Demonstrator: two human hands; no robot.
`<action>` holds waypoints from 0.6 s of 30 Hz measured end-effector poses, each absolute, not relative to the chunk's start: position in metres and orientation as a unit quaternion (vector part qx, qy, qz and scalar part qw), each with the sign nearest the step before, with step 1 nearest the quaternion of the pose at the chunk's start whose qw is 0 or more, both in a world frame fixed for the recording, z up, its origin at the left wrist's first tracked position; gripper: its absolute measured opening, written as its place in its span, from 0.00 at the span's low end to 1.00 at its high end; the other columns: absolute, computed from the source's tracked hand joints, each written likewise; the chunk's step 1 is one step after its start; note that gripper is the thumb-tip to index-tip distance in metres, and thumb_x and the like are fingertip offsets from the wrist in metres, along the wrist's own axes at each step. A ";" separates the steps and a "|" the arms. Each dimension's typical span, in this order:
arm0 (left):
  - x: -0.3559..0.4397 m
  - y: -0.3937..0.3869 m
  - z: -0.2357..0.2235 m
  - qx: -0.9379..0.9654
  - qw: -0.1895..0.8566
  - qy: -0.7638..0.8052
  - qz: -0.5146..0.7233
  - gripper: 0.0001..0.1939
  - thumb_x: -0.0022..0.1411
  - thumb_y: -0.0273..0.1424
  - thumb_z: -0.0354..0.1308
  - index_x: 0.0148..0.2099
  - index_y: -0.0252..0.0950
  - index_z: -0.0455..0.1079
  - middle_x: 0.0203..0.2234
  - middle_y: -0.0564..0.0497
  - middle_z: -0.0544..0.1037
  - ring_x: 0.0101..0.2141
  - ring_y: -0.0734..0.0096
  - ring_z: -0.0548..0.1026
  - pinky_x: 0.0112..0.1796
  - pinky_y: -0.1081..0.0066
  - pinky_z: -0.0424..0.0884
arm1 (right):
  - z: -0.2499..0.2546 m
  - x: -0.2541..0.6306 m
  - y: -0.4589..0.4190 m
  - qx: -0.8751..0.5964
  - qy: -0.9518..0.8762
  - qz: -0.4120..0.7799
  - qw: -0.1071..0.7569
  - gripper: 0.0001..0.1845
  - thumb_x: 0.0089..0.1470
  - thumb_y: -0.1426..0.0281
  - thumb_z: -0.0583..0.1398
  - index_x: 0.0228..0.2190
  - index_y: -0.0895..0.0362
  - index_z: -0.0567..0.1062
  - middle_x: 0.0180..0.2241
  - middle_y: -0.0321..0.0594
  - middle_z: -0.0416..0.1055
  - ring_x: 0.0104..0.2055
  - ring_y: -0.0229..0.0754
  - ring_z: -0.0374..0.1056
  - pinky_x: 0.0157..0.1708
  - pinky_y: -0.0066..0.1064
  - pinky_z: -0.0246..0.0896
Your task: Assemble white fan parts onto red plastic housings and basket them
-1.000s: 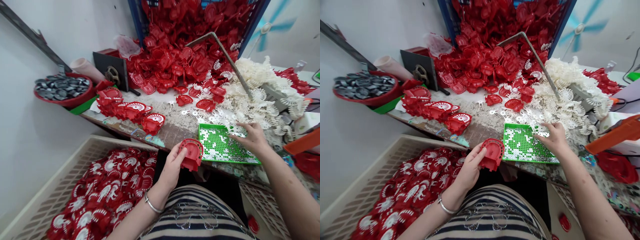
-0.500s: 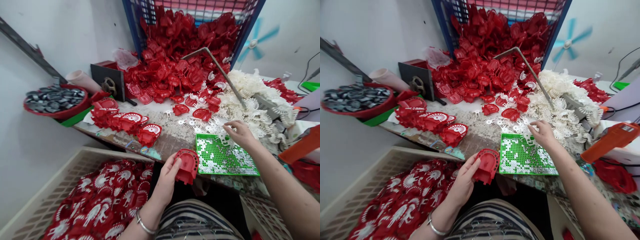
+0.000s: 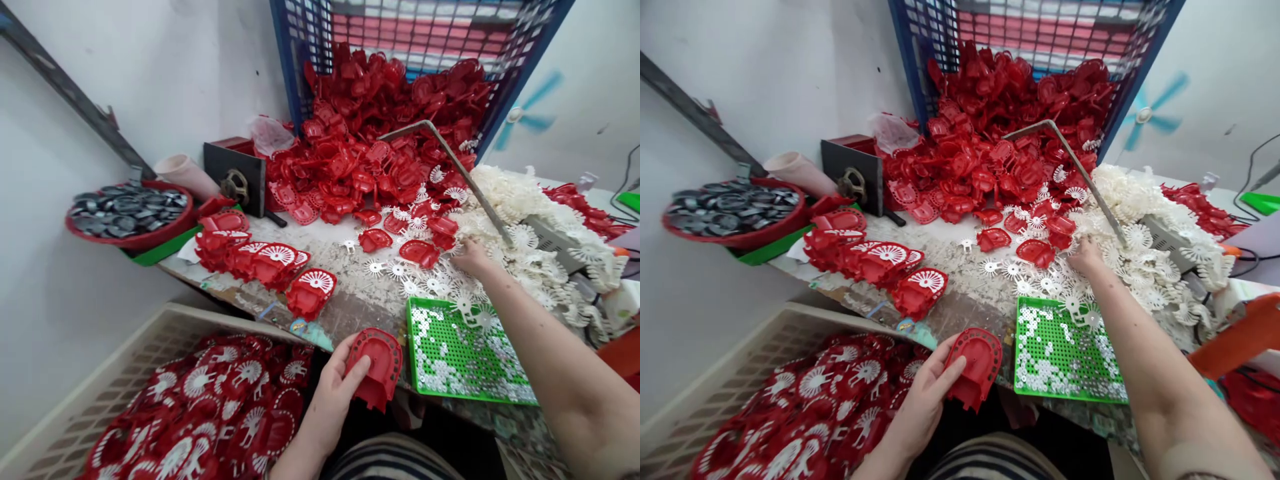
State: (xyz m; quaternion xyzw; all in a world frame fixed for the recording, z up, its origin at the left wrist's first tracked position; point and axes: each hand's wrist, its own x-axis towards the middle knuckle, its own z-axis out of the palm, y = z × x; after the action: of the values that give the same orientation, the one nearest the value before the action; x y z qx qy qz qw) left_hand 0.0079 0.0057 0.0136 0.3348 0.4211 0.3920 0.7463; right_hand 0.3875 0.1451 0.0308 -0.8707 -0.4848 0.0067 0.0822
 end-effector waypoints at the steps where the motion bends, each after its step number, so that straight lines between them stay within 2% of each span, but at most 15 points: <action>1: 0.007 0.007 0.013 0.331 0.750 0.419 0.390 0.26 0.55 0.41 0.66 0.53 0.37 0.70 0.49 0.44 0.78 0.49 0.58 0.75 0.53 0.62 0.68 | 0.033 0.388 0.143 -0.870 -0.487 0.010 0.076 0.18 0.60 0.61 0.60 0.48 0.59 0.71 0.47 0.44 0.69 0.45 0.42 0.69 0.44 0.40 0.68; 3: 0.007 0.008 0.011 0.325 0.753 0.418 0.389 0.26 0.54 0.41 0.66 0.53 0.37 0.71 0.50 0.44 0.78 0.50 0.57 0.75 0.53 0.62 0.68 | 0.043 0.386 0.137 -0.867 -0.493 0.004 0.069 0.16 0.58 0.64 0.61 0.46 0.59 0.72 0.46 0.45 0.70 0.45 0.44 0.68 0.45 0.40 0.67; 6: 0.006 0.011 0.006 0.320 0.759 0.414 0.388 0.27 0.53 0.41 0.66 0.53 0.36 0.70 0.49 0.43 0.79 0.50 0.56 0.75 0.54 0.60 0.67 | 0.064 0.375 0.134 -0.863 -0.499 -0.044 0.073 0.19 0.53 0.70 0.59 0.48 0.59 0.73 0.50 0.53 0.67 0.51 0.54 0.65 0.48 0.46 0.63; 8: 0.006 0.013 0.005 0.315 0.764 0.409 0.387 0.27 0.54 0.40 0.66 0.54 0.36 0.70 0.49 0.43 0.79 0.49 0.57 0.75 0.54 0.60 0.67 | 0.075 0.358 0.142 -0.851 -0.514 -0.078 0.077 0.23 0.53 0.70 0.56 0.51 0.59 0.72 0.54 0.56 0.64 0.55 0.58 0.61 0.51 0.48 0.59; 10: 0.005 0.015 0.006 0.311 0.766 0.408 0.388 0.26 0.54 0.39 0.66 0.54 0.36 0.69 0.50 0.44 0.78 0.49 0.58 0.75 0.54 0.61 0.67 | 0.080 0.336 0.160 -0.828 -0.548 -0.093 0.072 0.24 0.56 0.65 0.53 0.52 0.58 0.71 0.54 0.53 0.65 0.57 0.57 0.59 0.54 0.48 0.55; 14: -0.002 0.016 0.011 0.319 0.761 0.407 0.392 0.27 0.55 0.38 0.66 0.55 0.37 0.68 0.50 0.45 0.78 0.49 0.59 0.75 0.53 0.63 0.67 | 0.072 0.297 0.206 -0.806 -0.583 -0.094 0.033 0.25 0.55 0.57 0.55 0.45 0.63 0.75 0.47 0.56 0.71 0.56 0.59 0.59 0.58 0.53 0.46; 16: -0.008 0.016 0.012 0.330 0.759 0.405 0.388 0.27 0.54 0.37 0.66 0.55 0.37 0.68 0.50 0.45 0.78 0.50 0.58 0.75 0.54 0.63 0.67 | 0.065 0.289 0.225 -0.812 -0.576 -0.092 0.015 0.25 0.53 0.57 0.57 0.41 0.65 0.75 0.42 0.58 0.73 0.54 0.61 0.61 0.57 0.56 0.43; 18: -0.013 0.015 0.010 0.337 0.757 0.411 0.382 0.27 0.54 0.36 0.66 0.56 0.37 0.68 0.50 0.45 0.78 0.51 0.58 0.74 0.55 0.62 0.67 | 0.062 0.288 0.238 -0.819 -0.567 -0.086 0.005 0.20 0.53 0.60 0.57 0.38 0.65 0.75 0.39 0.58 0.74 0.51 0.61 0.63 0.55 0.59 0.43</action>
State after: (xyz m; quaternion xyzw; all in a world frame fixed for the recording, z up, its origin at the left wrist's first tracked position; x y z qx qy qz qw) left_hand -0.0134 0.0152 0.0101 0.3369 0.4106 0.3816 0.7565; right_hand 0.2883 0.2382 0.0620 -0.8190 -0.5672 -0.0864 0.0046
